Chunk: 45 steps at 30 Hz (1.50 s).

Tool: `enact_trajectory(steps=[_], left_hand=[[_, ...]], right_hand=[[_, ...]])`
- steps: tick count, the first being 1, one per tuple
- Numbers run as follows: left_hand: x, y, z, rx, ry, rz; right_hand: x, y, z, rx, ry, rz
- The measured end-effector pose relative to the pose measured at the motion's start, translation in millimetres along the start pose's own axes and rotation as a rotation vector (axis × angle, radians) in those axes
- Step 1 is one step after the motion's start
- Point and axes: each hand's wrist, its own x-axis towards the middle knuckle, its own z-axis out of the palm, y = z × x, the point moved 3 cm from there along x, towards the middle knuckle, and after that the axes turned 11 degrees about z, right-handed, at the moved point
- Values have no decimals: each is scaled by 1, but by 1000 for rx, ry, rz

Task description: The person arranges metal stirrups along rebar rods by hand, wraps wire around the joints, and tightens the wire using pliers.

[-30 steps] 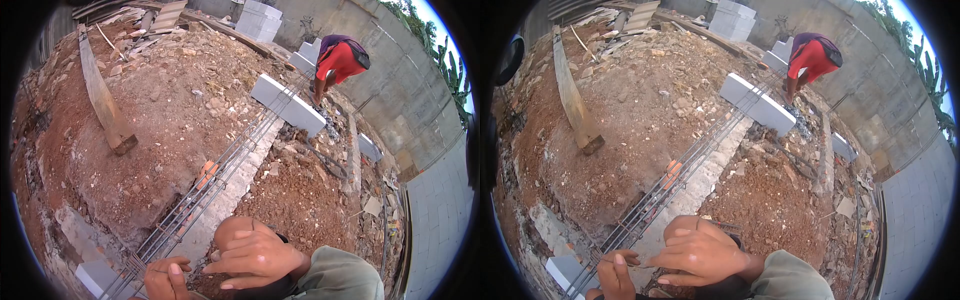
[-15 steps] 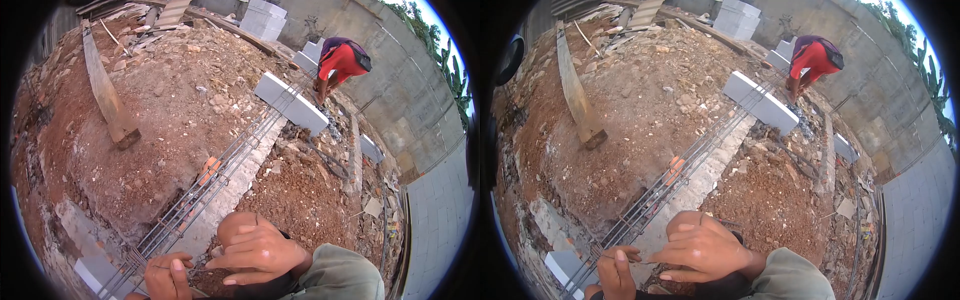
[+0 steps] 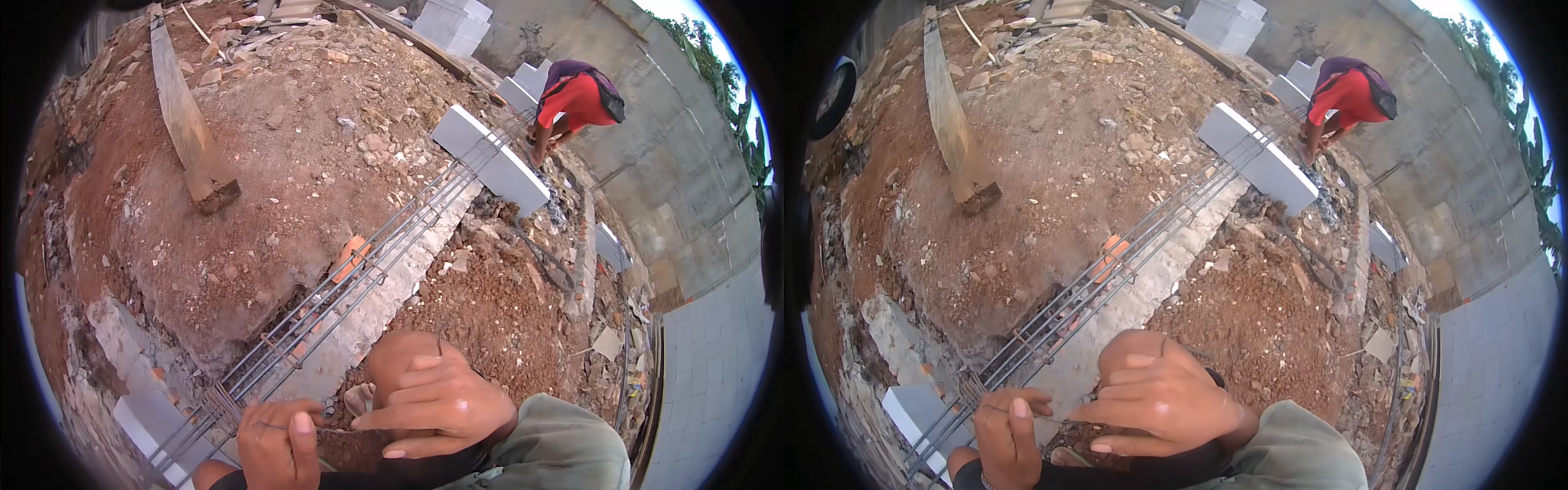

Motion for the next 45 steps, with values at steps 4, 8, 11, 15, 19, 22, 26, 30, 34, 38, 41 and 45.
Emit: enact_trajectory(steps=[4,8,11,15,19,22,26,30,34,38,41,45], left_hand=[[0,1,-1,18,-9,-11],[-1,-1,-1,19,-7,-9],[-1,-1,0,20,-5,-14],[-4,-2,4,27,14,-31],[-4,-2,4,35,15,-31],[-4,-3,-4,23,-39,-2],[-6,-4,-4,39,-34,14],[-5,-1,1,27,-1,-13],[-6,-1,-4,15,-30,-4],[-5,1,-3,19,-32,-23],[-5,-2,3,31,-3,-22],[-6,-5,2,23,-9,-28]], right_hand=[[0,0,0,-3,-21,12],[1,2,1,4,5,-42],[1,5,2,21,9,-77],[-3,2,0,-7,-29,-32],[-4,0,-1,-14,-61,-3],[-2,0,0,-2,-54,-41],[-2,-1,-1,2,-68,-37],[-2,-1,-1,15,-69,-53],[-3,0,-2,3,-66,-57],[-4,0,-2,15,-62,-51],[-2,0,-2,16,-63,-58],[-3,-1,-2,16,-72,-57]])
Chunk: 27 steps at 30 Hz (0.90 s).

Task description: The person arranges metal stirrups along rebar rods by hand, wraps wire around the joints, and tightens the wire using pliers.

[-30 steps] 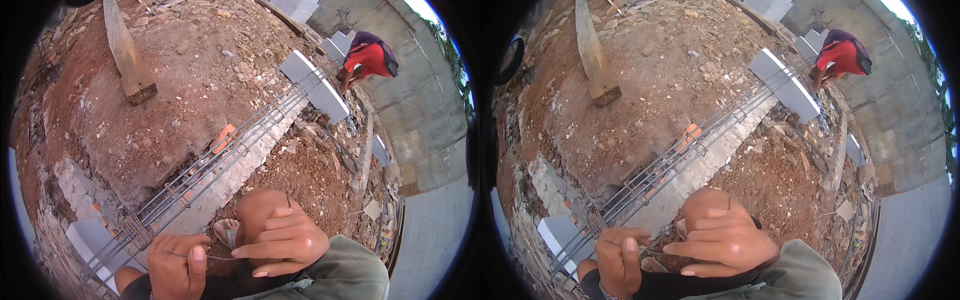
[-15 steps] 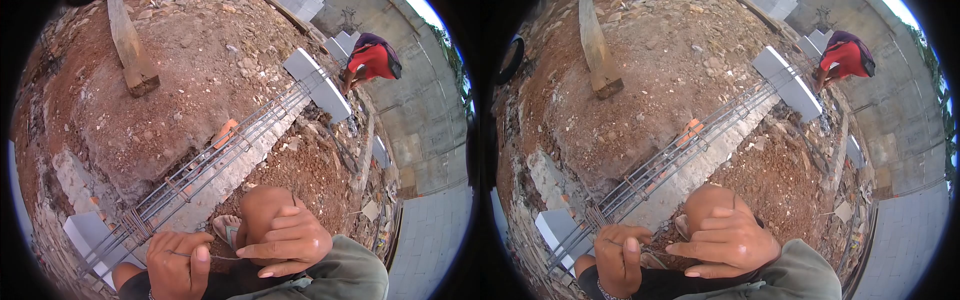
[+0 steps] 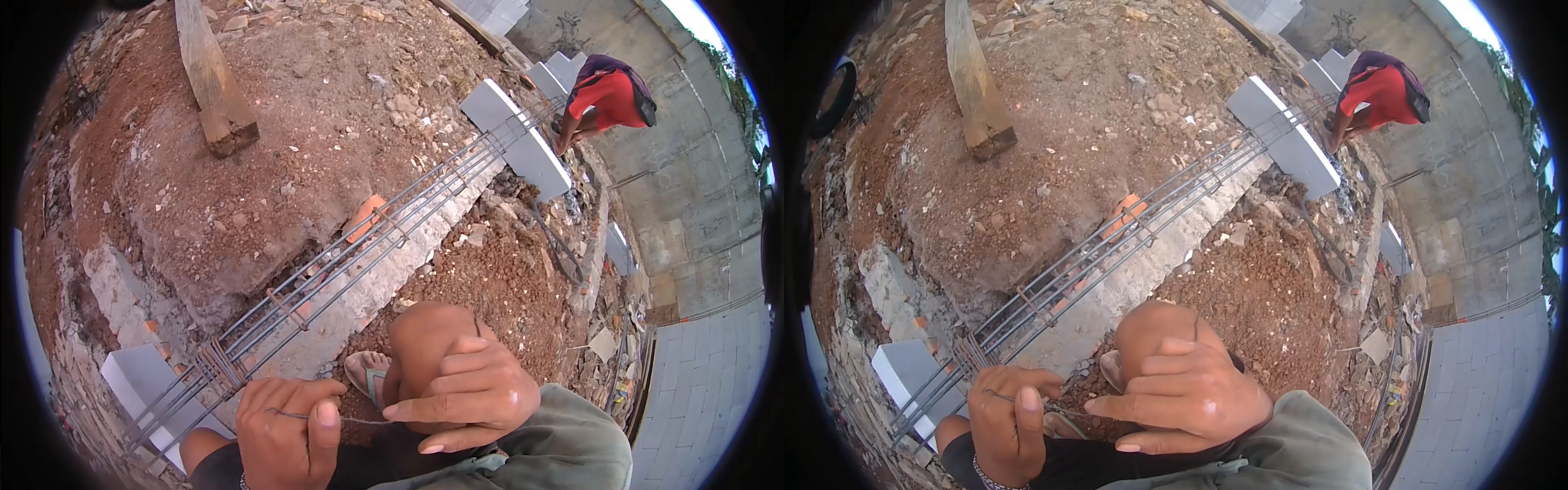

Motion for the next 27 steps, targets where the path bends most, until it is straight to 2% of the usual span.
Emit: enact_trajectory(steps=[10,13,27], left_hand=[[-2,-2,1,14,-5,15],[-2,-1,0,-10,-5,-4],[-2,-3,1,4,2,20]], right_hand=[[2,5,5,16,53,-71],[0,0,2,-12,5,3],[-2,0,3,-15,21,8]])
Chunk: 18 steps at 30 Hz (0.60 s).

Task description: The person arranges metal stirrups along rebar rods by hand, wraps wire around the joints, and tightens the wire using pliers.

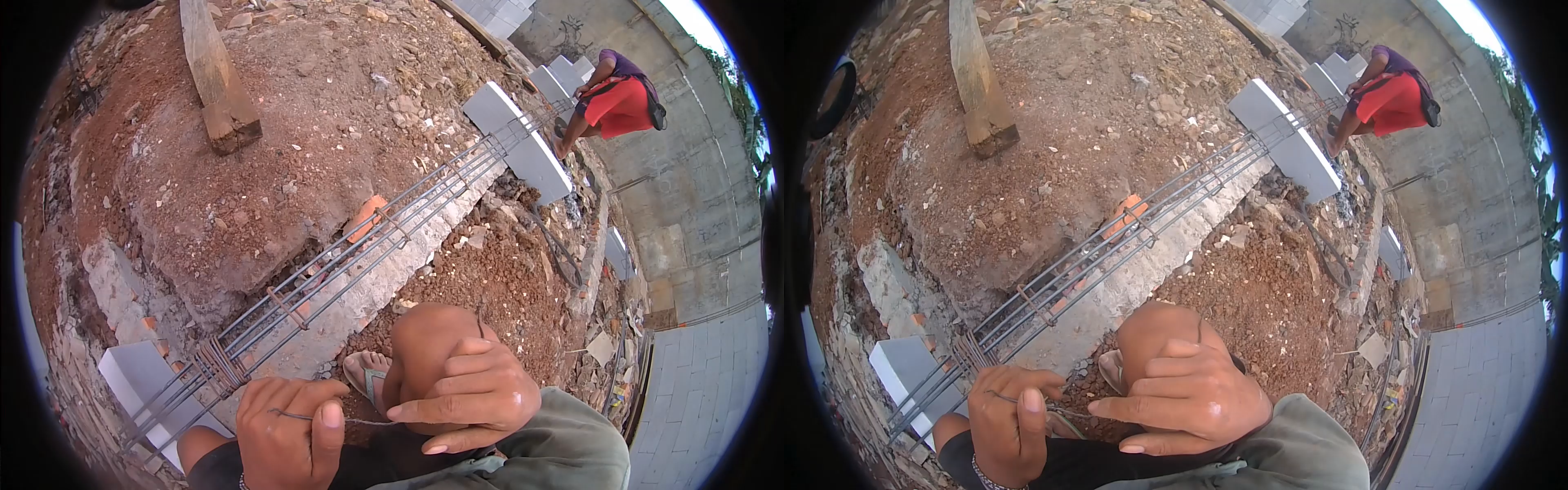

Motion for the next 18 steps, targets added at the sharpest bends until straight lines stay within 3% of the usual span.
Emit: enact_trajectory(steps=[18], left_hand=[[2,10,-4,7,-8,1]], right_hand=[[1,-1,-3,9,-20,-23]])
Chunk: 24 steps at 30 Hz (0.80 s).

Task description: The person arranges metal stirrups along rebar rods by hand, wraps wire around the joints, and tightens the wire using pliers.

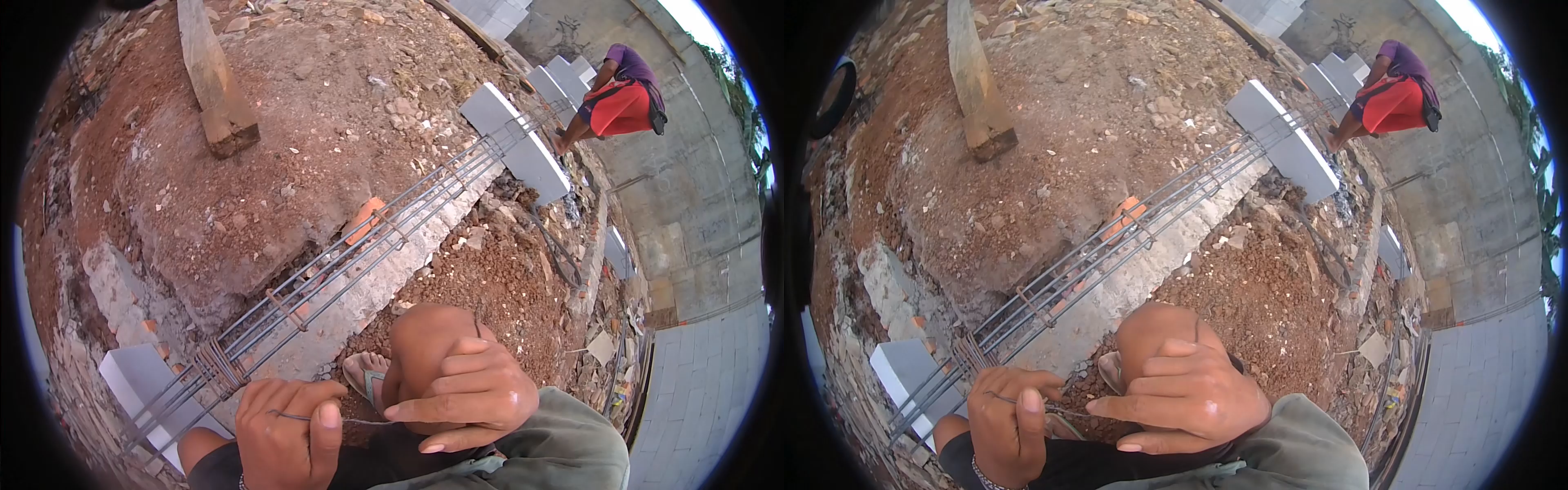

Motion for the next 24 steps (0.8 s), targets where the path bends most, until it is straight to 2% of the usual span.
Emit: enact_trajectory(steps=[4,7,24], left_hand=[[2,3,-3,9,-19,26],[0,3,-3,14,-57,10],[2,3,-2,-8,-71,-4]], right_hand=[[-2,-1,-1,-11,15,9],[0,6,7,101,122,-73],[-2,6,2,95,103,-69]])
